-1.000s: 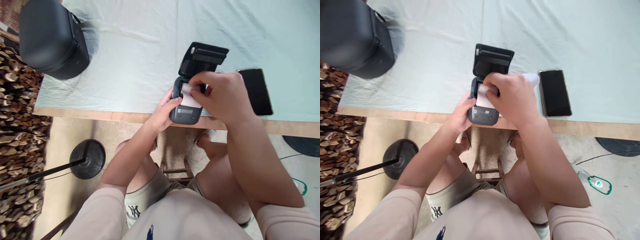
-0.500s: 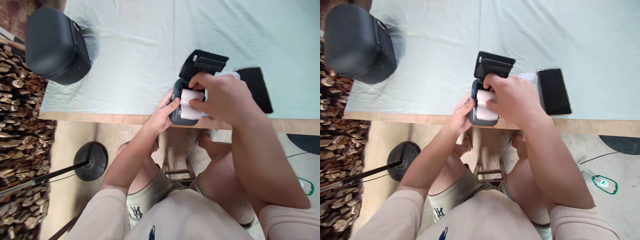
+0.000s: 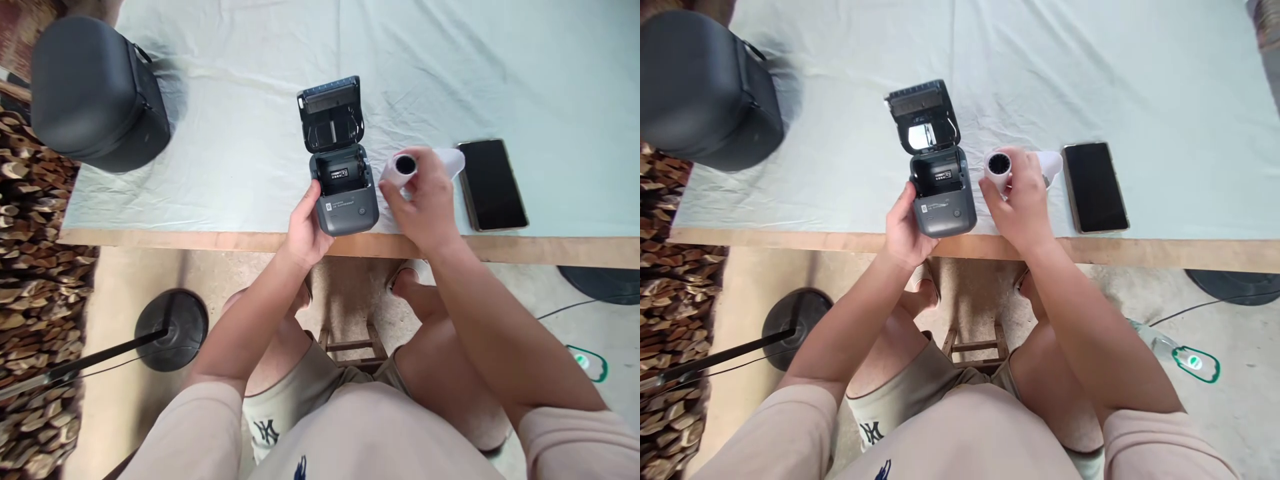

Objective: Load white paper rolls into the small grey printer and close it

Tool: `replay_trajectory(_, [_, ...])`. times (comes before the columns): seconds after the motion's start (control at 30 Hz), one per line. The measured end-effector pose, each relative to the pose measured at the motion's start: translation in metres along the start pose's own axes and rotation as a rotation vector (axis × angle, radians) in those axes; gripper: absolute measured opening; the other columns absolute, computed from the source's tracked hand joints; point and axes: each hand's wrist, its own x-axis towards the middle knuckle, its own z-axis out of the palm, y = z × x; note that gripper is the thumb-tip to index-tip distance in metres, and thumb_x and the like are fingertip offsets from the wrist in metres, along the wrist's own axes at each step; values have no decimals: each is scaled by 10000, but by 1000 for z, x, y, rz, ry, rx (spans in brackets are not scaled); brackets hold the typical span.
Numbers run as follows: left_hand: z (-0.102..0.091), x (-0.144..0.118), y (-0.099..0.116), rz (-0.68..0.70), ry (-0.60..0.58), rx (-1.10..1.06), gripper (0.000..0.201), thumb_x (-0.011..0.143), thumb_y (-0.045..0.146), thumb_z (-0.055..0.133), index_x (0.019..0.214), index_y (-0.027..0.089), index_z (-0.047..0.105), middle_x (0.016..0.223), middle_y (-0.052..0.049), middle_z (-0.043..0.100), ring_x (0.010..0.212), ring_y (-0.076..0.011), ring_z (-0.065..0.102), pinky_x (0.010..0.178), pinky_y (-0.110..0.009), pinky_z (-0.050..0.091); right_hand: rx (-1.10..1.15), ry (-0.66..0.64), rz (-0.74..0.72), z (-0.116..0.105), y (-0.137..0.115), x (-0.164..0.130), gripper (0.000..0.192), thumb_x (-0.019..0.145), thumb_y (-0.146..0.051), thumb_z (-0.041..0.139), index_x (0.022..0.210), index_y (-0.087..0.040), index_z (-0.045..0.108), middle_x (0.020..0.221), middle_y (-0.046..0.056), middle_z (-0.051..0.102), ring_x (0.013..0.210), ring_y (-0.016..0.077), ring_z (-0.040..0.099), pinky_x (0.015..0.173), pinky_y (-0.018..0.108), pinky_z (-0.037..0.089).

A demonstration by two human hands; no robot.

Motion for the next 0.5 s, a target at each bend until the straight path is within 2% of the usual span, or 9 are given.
replay_trajectory(0.1, [2, -2, 0, 17, 7, 7, 459, 1128, 612, 672, 1374, 256, 826, 1366, -70, 927, 1497, -365, 825, 1199, -482, 738, -149, -22, 7, -1, -3, -10, 428, 978, -472, 778, 1364, -305, 697, 1262, 129, 829, 1124, 354, 807, 1009, 576, 694])
replay_trajectory(0.2, [3, -3, 0, 12, 3, -2, 480, 1097, 621, 726, 1400, 260, 817, 1392, -73, 921, 1516, -368, 814, 1220, -484, 731, -170, -70, -13, -10, -10, -14, 504, 948, -438, 761, 1434, -326, 688, 1275, 127, 855, 1145, 379, 818, 1066, 613, 671])
replay_trajectory(0.27, [2, -3, 0, 10, -1, -14, 484, 1081, 629, 751, 1385, 258, 813, 1395, -72, 920, 1536, -371, 802, 1237, -490, 725, -199, 14, -96, -23, -14, -12, 522, 959, -431, 755, 1466, -333, 676, 1361, 150, 826, 1257, 401, 787, 1143, 636, 629])
replay_trajectory(0.33, [3, -3, 0, 8, -5, -19, 433, 1086, 609, 748, 1297, 238, 818, 1381, -83, 922, 1544, -377, 796, 1247, -495, 721, -281, 166, -153, -37, -12, -5, 522, 951, -432, 793, 1446, -308, 683, 1406, 199, 767, 1359, 444, 726, 1228, 674, 554])
replay_trajectory(0.4, [4, -4, 0, 6, -6, -26, 398, 1107, 586, 719, 1236, 222, 814, 1371, -94, 923, 1548, -378, 794, 1255, -500, 718, -403, 254, -92, -48, -6, 5, 616, 865, -431, 908, 1424, -272, 703, 1471, 257, 703, 1464, 504, 645, 1305, 717, 467])
replay_trajectory(0.43, [4, -4, 1, 4, -4, -32, 396, 1118, 579, 702, 1240, 219, 811, 1375, -96, 922, 1553, -375, 790, 1262, -499, 714, -467, 234, -17, -51, -1, 10, 646, 824, -414, 950, 1407, -261, 720, 1479, 268, 696, 1487, 523, 624, 1330, 735, 436])
replay_trajectory(0.5, [6, -5, 1, 2, 5, -45, 393, 1135, 556, 678, 1278, 213, 805, 1403, -96, 915, 1572, -362, 778, 1287, -492, 698, -552, 88, 174, -53, 8, 17, 579, 823, -377, 948, 1355, -259, 753, 1398, 238, 745, 1416, 512, 673, 1321, 757, 449])
